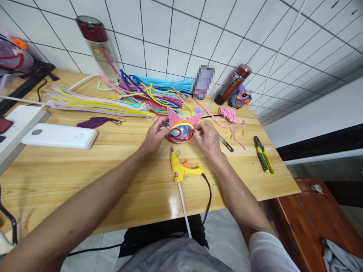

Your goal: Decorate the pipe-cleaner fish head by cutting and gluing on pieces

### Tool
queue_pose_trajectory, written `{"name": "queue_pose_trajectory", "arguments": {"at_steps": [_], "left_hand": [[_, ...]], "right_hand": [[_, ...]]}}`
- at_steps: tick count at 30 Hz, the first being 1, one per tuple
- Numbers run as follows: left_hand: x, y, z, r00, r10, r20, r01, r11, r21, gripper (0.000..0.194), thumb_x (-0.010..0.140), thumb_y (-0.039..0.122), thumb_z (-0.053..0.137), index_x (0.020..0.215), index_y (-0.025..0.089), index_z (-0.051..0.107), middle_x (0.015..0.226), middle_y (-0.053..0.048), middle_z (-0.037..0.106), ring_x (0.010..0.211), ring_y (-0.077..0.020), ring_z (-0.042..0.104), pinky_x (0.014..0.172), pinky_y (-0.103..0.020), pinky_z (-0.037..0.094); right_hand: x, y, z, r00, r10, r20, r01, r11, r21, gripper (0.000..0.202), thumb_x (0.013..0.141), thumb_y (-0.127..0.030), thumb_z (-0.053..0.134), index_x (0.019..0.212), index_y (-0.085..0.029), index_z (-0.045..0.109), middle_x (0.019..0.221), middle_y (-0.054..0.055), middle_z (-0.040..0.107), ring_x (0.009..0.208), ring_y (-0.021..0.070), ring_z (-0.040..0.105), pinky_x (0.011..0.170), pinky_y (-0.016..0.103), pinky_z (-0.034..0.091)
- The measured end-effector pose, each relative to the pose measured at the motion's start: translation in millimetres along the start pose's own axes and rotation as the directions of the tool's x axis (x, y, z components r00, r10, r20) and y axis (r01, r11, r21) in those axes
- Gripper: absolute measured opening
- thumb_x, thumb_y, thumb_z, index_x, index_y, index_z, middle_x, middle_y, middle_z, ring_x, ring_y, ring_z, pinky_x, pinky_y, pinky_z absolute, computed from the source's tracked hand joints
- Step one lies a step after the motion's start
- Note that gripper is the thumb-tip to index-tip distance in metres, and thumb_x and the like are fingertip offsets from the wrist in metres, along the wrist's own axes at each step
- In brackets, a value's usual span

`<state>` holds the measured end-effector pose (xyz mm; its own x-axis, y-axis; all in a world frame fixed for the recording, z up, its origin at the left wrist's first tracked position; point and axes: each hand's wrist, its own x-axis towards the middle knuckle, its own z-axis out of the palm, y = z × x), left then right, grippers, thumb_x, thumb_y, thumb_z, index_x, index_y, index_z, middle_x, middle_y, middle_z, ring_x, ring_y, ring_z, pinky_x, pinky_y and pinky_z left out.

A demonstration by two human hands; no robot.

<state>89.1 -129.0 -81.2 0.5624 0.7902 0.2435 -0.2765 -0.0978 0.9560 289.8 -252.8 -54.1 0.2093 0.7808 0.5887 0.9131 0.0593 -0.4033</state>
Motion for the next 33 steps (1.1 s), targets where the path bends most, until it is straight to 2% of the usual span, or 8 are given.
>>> {"name": "queue_pose_trajectory", "arguments": {"at_steps": [13,16,18,21,22,24,28,33], "left_hand": [[-1,-5,-0.1,1.0,0.021,0.01,-0.022,1.0,0.023,0.042,0.091,0.045,0.071,0.125,0.019,0.071,0.131,-0.011,0.077,0.124,-0.0302,0.071,0.111,-0.046,0.056],[1,-10,-4.0,0.992,0.095,-0.089,-0.087,0.992,0.09,0.049,0.097,0.054,0.064,0.132,0.02,0.068,0.132,-0.013,0.074,0.125,-0.0294,0.07,0.111,-0.045,0.056],[5,-8,-8.8,0.952,0.225,-0.209,-0.184,0.963,0.198,0.051,0.1,0.057,0.061,0.135,0.021,0.065,0.136,-0.014,0.071,0.13,-0.0291,0.067,0.115,-0.045,0.054],[8,12,-11.2,0.814,0.513,-0.273,-0.361,0.814,0.454,0.048,0.101,0.054,0.06,0.138,0.023,0.062,0.144,-0.014,0.065,0.141,-0.0313,0.06,0.122,-0.051,0.047],[6,23,-8.4,0.772,0.594,-0.225,-0.406,0.734,0.544,0.048,0.1,0.051,0.063,0.138,0.024,0.062,0.147,-0.014,0.063,0.145,-0.0328,0.056,0.125,-0.054,0.044],[-4,47,4.2,0.748,0.662,-0.04,-0.473,0.575,0.667,0.044,0.097,0.045,0.067,0.136,0.025,0.065,0.151,-0.015,0.062,0.149,-0.0353,0.054,0.129,-0.059,0.039],[-36,78,44.9,0.737,0.568,0.367,-0.608,0.32,0.727,0.022,0.095,0.03,0.069,0.116,0.026,0.076,0.13,-0.009,0.076,0.137,-0.0343,0.061,0.13,-0.066,0.032],[-53,77,72.4,0.702,0.476,0.53,-0.655,0.139,0.743,0.019,0.103,0.026,0.06,0.101,0.02,0.078,0.108,-0.01,0.079,0.109,-0.0286,0.07,0.118,-0.057,0.044]], "right_hand": [[2,-1,-7,0.999,-0.031,-0.032,0.03,0.999,-0.024,0.012,0.091,-0.014,0.056,0.087,-0.025,0.059,0.086,0.003,0.067,0.076,0.0195,0.06,0.076,0.034,0.052],[6,-5,-18,0.997,-0.065,-0.05,0.063,0.997,-0.051,0.012,0.092,-0.015,0.055,0.087,-0.025,0.059,0.087,0.003,0.067,0.077,0.0195,0.06,0.076,0.034,0.051],[9,-10,-27,0.994,-0.098,-0.049,0.095,0.993,-0.066,0.012,0.092,-0.015,0.054,0.087,-0.025,0.059,0.087,0.003,0.067,0.077,0.0197,0.06,0.076,0.035,0.05],[11,-23,-43,0.986,-0.164,-0.002,0.163,0.983,-0.086,0.013,0.092,-0.013,0.055,0.089,-0.024,0.06,0.089,0.005,0.067,0.078,0.0207,0.06,0.075,0.035,0.049],[10,-27,-48,0.982,-0.185,0.029,0.187,0.977,-0.1,0.013,0.092,-0.012,0.055,0.09,-0.024,0.061,0.089,0.005,0.067,0.079,0.0213,0.06,0.076,0.035,0.048],[6,-36,-59,0.971,-0.214,0.11,0.228,0.964,-0.138,0.014,0.093,-0.012,0.056,0.091,-0.024,0.062,0.089,0.006,0.067,0.081,0.0227,0.061,0.076,0.036,0.047],[-9,-48,-77,0.952,-0.216,0.217,0.262,0.941,-0.214,0.014,0.097,-0.013,0.055,0.092,-0.022,0.064,0.09,0.008,0.069,0.083,0.0241,0.061,0.077,0.036,0.046],[-28,-58,-94,0.953,-0.195,0.23,0.253,0.932,-0.259,0.015,0.098,-0.013,0.055,0.092,-0.022,0.066,0.089,0.008,0.07,0.08,0.0238,0.062,0.076,0.036,0.045]]}}
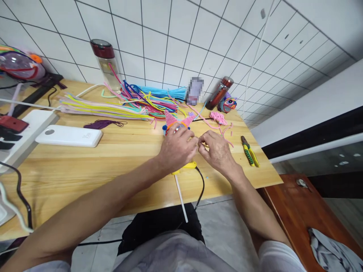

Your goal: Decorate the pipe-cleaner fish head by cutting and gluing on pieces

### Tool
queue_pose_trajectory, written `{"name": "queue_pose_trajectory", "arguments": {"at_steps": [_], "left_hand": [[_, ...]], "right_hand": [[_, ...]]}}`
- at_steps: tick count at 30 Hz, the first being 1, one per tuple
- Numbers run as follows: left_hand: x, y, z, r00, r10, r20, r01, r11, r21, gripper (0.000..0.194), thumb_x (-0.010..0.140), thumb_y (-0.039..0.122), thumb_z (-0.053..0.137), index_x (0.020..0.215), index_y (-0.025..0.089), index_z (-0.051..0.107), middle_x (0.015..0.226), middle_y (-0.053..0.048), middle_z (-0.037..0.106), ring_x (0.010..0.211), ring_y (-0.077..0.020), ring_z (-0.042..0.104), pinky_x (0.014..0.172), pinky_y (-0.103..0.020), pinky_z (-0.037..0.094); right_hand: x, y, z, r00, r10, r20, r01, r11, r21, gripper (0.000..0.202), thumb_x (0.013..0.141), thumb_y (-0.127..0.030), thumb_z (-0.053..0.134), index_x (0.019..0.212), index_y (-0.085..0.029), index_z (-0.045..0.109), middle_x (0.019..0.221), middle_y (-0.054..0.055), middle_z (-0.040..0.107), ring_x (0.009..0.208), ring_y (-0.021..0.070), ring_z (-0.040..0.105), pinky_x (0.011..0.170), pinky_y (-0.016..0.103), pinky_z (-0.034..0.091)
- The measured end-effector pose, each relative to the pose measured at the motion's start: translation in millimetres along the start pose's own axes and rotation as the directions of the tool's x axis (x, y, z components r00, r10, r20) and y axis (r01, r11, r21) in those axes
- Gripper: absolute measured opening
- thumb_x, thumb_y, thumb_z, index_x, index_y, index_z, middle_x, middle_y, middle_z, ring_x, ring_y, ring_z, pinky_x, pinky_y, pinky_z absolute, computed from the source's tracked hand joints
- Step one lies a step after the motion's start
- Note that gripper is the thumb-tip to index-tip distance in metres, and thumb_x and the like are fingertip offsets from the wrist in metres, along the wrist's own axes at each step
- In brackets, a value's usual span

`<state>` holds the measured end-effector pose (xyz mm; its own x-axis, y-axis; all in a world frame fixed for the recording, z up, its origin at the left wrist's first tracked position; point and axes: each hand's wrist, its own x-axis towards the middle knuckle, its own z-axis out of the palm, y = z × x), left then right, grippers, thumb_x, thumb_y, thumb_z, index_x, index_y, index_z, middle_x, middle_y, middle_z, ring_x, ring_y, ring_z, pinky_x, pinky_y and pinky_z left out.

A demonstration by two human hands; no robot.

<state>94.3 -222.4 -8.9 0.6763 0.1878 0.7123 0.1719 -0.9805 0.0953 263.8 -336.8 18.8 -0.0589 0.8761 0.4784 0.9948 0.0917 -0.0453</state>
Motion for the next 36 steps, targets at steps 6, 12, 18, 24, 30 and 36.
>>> {"name": "queue_pose_trajectory", "arguments": {"at_steps": [6,12,18,24,30,36], "left_hand": [[2,4,0.5,0.996,0.082,0.03,-0.084,0.995,0.062,0.025,0.106,0.022,0.057,0.09,0.018,0.077,0.089,-0.007,0.077,0.091,-0.0256,0.068,0.1,-0.048,0.047],[1,12,4.3,0.984,0.159,-0.082,-0.147,0.979,0.144,0.025,0.106,0.02,0.059,0.085,0.018,0.073,0.084,-0.005,0.076,0.084,-0.024,0.065,0.088,-0.043,0.043],[6,16,17.3,0.989,0.146,-0.029,-0.144,0.987,0.074,0.025,0.106,0.018,0.058,0.085,0.019,0.071,0.085,-0.005,0.076,0.085,-0.023,0.065,0.083,-0.041,0.041],[17,12,33.9,0.995,-0.061,-0.076,0.056,0.997,-0.058,0.02,0.102,0.015,0.058,0.086,0.019,0.07,0.085,-0.006,0.077,0.084,-0.0222,0.07,0.079,-0.038,0.044],[28,15,29.8,0.903,-0.414,0.11,0.419,0.799,-0.431,0.013,0.097,0.014,0.06,0.089,0.02,0.07,0.095,-0.005,0.081,0.088,-0.0195,0.073,0.08,-0.031,0.051],[32,22,23.0,0.772,-0.533,0.346,0.623,0.527,-0.578,0.01,0.093,0.019,0.065,0.084,0.022,0.068,0.083,-0.002,0.078,0.081,-0.0193,0.073,0.076,-0.03,0.05]], "right_hand": [[-12,-14,-11,0.991,0.135,0.015,-0.136,0.987,0.09,0.012,0.094,-0.014,0.058,0.089,-0.023,0.065,0.087,0.007,0.071,0.079,0.0224,0.063,0.076,0.035,0.046],[-20,-16,-15,0.963,0.269,0.037,-0.271,0.946,0.178,0.01,0.092,-0.015,0.06,0.087,-0.023,0.064,0.085,0.005,0.07,0.075,0.0207,0.064,0.075,0.034,0.048],[-22,-17,-12,0.942,0.334,0.024,-0.333,0.927,0.171,0.01,0.091,-0.016,0.062,0.084,-0.023,0.065,0.082,0.003,0.071,0.076,0.0203,0.065,0.075,0.033,0.049],[-49,38,-37,0.867,0.403,-0.293,-0.387,0.915,0.112,0.026,0.099,-0.042,0.067,0.116,-0.023,0.073,0.112,0.01,0.079,0.102,0.0266,0.071,0.094,0.042,0.056],[-133,163,-38,0.505,0.843,-0.186,-0.858,0.466,-0.215,0.058,0.097,-0.052,0.066,0.132,-0.006,0.071,0.132,0.03,0.073,0.126,0.0416,0.066,0.111,0.054,0.049],[-184,187,1,0.378,0.925,-0.032,-0.85,0.334,-0.408,0.071,0.103,-0.053,0.057,0.146,0.003,0.06,0.138,0.038,0.067,0.13,0.045,0.063,0.11,0.054,0.046]]}}
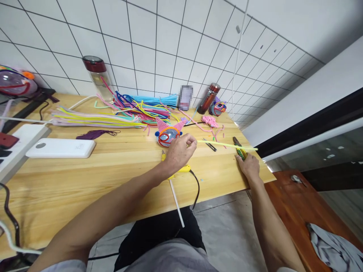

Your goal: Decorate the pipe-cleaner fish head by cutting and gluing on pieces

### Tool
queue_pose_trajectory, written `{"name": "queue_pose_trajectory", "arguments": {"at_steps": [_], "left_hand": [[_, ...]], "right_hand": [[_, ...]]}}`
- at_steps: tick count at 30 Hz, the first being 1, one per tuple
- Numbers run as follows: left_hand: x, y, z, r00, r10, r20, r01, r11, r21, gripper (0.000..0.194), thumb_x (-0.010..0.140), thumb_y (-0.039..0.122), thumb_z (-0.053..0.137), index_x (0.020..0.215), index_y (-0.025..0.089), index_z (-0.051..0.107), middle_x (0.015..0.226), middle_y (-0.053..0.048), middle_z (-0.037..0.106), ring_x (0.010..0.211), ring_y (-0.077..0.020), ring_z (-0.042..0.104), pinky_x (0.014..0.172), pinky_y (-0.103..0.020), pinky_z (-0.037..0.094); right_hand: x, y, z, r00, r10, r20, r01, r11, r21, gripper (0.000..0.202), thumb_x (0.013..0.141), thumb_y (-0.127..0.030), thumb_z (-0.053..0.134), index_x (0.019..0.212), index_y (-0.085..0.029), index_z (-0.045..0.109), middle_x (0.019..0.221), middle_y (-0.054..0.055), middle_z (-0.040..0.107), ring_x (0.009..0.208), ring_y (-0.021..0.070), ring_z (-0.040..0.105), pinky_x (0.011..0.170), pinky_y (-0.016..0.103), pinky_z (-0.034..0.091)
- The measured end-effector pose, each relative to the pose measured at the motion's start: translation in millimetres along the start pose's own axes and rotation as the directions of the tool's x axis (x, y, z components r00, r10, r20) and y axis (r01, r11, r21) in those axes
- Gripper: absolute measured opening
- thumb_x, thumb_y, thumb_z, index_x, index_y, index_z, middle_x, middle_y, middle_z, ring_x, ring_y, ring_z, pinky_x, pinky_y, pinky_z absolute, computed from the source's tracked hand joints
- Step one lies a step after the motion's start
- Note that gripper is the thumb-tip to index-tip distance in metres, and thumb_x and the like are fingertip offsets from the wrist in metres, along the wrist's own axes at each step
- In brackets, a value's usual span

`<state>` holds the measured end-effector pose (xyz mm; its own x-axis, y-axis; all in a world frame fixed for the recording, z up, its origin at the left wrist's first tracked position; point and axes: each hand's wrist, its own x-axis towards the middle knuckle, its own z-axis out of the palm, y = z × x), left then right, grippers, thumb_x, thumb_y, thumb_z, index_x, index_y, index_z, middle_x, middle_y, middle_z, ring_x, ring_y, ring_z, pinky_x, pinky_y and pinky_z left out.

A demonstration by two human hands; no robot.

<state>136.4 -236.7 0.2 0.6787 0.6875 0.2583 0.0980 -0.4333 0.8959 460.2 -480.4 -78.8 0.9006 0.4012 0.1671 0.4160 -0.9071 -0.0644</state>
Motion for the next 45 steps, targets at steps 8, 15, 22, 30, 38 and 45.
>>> {"name": "queue_pose_trajectory", "arguments": {"at_steps": [8,15,22,30,38,45], "left_hand": [[-4,2,1.0,0.985,-0.128,0.115,0.151,0.963,-0.225,0.01,0.094,0.02,0.062,0.084,0.021,0.062,0.068,0.003,0.069,0.064,-0.0136,0.062,0.066,-0.027,0.043],[-2,10,-7.5,0.971,-0.196,0.139,0.231,0.92,-0.318,0.01,0.093,0.022,0.06,0.083,0.021,0.058,0.065,0.005,0.065,0.053,-0.0103,0.051,0.058,-0.024,0.039],[3,13,-8.1,0.952,-0.252,0.171,0.303,0.846,-0.438,0.007,0.094,0.025,0.059,0.088,0.021,0.057,0.064,0.006,0.066,0.044,-0.008,0.047,0.048,-0.023,0.035],[-9,33,-8.6,0.957,-0.206,0.204,0.288,0.763,-0.579,0.005,0.095,0.016,0.058,0.093,0.02,0.055,0.074,0.001,0.076,0.044,-0.007,0.053,0.048,-0.022,0.042],[-15,41,-12.9,0.95,-0.173,0.261,0.297,0.759,-0.579,0.015,0.102,0.03,0.061,0.092,0.021,0.054,0.076,-0.002,0.08,0.041,-0.0087,0.057,0.047,-0.023,0.045],[-15,40,-12.6,0.961,-0.148,0.235,0.264,0.749,-0.608,0.017,0.101,0.031,0.06,0.088,0.021,0.055,0.063,0.005,0.067,0.041,-0.0079,0.05,0.046,-0.022,0.039]], "right_hand": [[9,-9,-3,0.999,-0.035,-0.014,0.035,0.997,0.07,0.061,0.104,-0.043,0.048,0.141,0.003,0.064,0.136,0.04,0.065,0.131,0.0466,0.058,0.113,0.058,0.042],[-36,6,-31,0.997,0.013,-0.071,0.027,0.849,0.527,0.063,0.102,-0.061,0.039,0.13,-0.014,0.07,0.108,0.018,0.073,0.092,0.033,0.068,0.085,0.048,0.058],[-151,-33,-78,0.985,-0.167,0.049,-0.008,0.237,0.971,0.044,0.09,-0.054,0.072,0.122,-0.024,0.075,0.087,0.004,0.065,0.062,0.0216,0.061,0.061,0.04,0.053],[-165,-81,-104,0.911,-0.408,0.06,0.263,0.686,0.678,0.036,0.094,-0.057,0.066,0.093,-0.024,0.08,0.108,0.014,0.084,0.103,0.0379,0.078,0.096,0.051,0.06],[-156,-111,-122,0.789,-0.51,0.342,-0.035,0.519,0.854,0.05,0.089,-0.063,0.076,0.111,-0.019,0.08,0.123,0.015,0.08,0.098,0.0296,0.075,0.083,0.045,0.067],[-157,-122,-123,0.683,-0.591,0.429,-0.233,0.38,0.895,0.048,0.086,-0.055,0.084,0.118,-0.02,0.079,0.122,0.013,0.08,0.11,0.0303,0.075,0.086,0.042,0.068]]}}
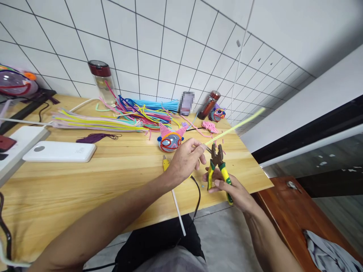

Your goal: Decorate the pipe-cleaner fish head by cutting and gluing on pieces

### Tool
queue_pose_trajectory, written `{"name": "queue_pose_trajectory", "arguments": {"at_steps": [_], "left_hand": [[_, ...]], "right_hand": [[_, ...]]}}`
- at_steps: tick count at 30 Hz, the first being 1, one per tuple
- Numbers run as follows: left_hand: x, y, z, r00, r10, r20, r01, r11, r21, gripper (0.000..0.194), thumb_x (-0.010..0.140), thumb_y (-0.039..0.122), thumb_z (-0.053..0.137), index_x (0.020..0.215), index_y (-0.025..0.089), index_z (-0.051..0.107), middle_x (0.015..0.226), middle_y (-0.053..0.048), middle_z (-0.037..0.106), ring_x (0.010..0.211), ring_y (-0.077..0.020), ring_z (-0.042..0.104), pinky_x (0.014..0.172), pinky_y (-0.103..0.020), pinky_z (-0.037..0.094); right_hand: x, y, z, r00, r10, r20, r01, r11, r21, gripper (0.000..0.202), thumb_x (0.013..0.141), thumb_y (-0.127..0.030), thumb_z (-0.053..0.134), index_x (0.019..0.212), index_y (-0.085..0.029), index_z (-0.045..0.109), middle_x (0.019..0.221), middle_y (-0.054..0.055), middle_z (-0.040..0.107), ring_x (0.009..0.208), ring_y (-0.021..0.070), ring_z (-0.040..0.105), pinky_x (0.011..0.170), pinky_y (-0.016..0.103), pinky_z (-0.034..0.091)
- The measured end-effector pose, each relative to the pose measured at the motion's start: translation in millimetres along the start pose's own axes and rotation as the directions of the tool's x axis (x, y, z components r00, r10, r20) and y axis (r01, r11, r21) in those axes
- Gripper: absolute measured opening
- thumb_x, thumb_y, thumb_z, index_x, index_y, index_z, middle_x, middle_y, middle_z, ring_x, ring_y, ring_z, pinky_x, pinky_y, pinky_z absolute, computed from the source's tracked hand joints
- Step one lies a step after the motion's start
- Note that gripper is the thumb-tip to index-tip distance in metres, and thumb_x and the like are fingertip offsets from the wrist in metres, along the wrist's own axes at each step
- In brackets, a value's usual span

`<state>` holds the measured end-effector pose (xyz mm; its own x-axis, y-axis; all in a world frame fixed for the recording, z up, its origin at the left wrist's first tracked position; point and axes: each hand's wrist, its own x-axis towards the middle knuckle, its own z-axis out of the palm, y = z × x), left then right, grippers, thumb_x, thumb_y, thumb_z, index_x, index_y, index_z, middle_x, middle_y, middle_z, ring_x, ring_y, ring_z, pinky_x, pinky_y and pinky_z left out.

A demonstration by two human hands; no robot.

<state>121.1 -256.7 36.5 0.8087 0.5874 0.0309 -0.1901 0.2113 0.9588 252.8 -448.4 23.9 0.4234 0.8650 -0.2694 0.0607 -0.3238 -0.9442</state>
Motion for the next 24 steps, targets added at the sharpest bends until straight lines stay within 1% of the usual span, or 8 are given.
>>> {"name": "queue_pose_trajectory", "arguments": {"at_steps": [3,5,8,12,15,17,20,24], "left_hand": [[2,0,1.2,0.999,0.016,-0.037,-0.017,0.999,-0.032,0.016,0.099,0.025,0.06,0.084,0.02,0.057,0.076,0.0,0.072,0.055,-0.0083,0.055,0.055,-0.022,0.043],[2,1,2.8,1.0,-0.013,-0.013,0.012,0.998,-0.06,0.014,0.097,0.023,0.06,0.083,0.02,0.058,0.084,-0.002,0.074,0.067,-0.0104,0.062,0.061,-0.022,0.046],[-1,0,4.6,0.999,-0.023,0.03,0.024,1.0,-0.017,0.014,0.096,0.026,0.063,0.084,0.019,0.061,0.083,-0.001,0.07,0.074,-0.0125,0.062,0.064,-0.023,0.046],[-6,-2,4.6,0.998,0.054,-0.019,-0.052,0.996,0.074,0.013,0.096,0.027,0.063,0.085,0.02,0.062,0.077,0.002,0.066,0.068,-0.0114,0.057,0.065,-0.024,0.044],[-6,-4,4.0,0.996,0.062,-0.063,-0.057,0.996,0.074,0.008,0.095,0.022,0.06,0.088,0.02,0.062,0.073,0.004,0.064,0.062,-0.0101,0.053,0.063,-0.024,0.042],[-5,-4,3.8,0.994,0.059,-0.09,-0.053,0.996,0.07,0.005,0.093,0.019,0.059,0.089,0.02,0.062,0.072,0.004,0.065,0.059,-0.0092,0.051,0.061,-0.024,0.04],[-5,-3,3.7,0.994,0.06,-0.095,-0.055,0.997,0.049,0.004,0.094,0.019,0.059,0.093,0.019,0.062,0.072,0.003,0.069,0.055,-0.0089,0.05,0.057,-0.023,0.039],[-8,-1,4.5,0.997,0.068,-0.049,-0.065,0.996,0.053,0.007,0.1,0.024,0.058,0.095,0.019,0.061,0.076,0.0,0.075,0.056,-0.0096,0.054,0.055,-0.023,0.041]], "right_hand": [[0,2,3,0.991,0.02,0.135,-0.041,0.987,0.155,0.053,0.086,-0.056,0.083,0.124,-0.019,0.076,0.112,0.015,0.08,0.096,0.0281,0.078,0.064,0.033,0.064],[1,3,6,0.977,0.026,0.213,-0.08,0.965,0.25,0.057,0.083,-0.058,0.084,0.124,-0.019,0.075,0.108,0.015,0.08,0.086,0.0262,0.078,0.05,0.026,0.055],[5,4,12,0.985,-0.007,0.172,-0.042,0.959,0.28,0.057,0.083,-0.058,0.085,0.124,-0.02,0.075,0.108,0.014,0.079,0.082,0.023,0.076,0.045,0.021,0.047],[10,8,18,0.999,-0.046,0.02,0.045,0.997,0.069,0.053,0.089,-0.055,0.081,0.126,-0.019,0.074,0.113,0.013,0.079,0.093,0.0261,0.076,0.059,0.031,0.063],[10,14,19,0.992,-0.096,-0.085,0.084,0.987,-0.136,0.047,0.093,-0.056,0.074,0.123,-0.019,0.075,0.118,0.013,0.079,0.097,0.0272,0.074,0.075,0.04,0.067],[9,19,19,0.972,-0.18,-0.151,0.127,0.943,-0.308,0.042,0.098,-0.054,0.067,0.122,-0.021,0.075,0.122,0.012,0.079,0.103,0.0285,0.074,0.089,0.045,0.066],[10,27,18,0.917,-0.338,-0.213,0.175,0.82,-0.545,0.035,0.101,-0.047,0.061,0.124,-0.023,0.072,0.13,0.013,0.077,0.117,0.0316,0.073,0.108,0.051,0.058],[15,34,15,0.862,-0.451,-0.23,0.204,0.726,-0.657,0.036,0.102,-0.042,0.058,0.132,-0.023,0.068,0.133,0.014,0.076,0.124,0.0329,0.071,0.109,0.051,0.056]]}}
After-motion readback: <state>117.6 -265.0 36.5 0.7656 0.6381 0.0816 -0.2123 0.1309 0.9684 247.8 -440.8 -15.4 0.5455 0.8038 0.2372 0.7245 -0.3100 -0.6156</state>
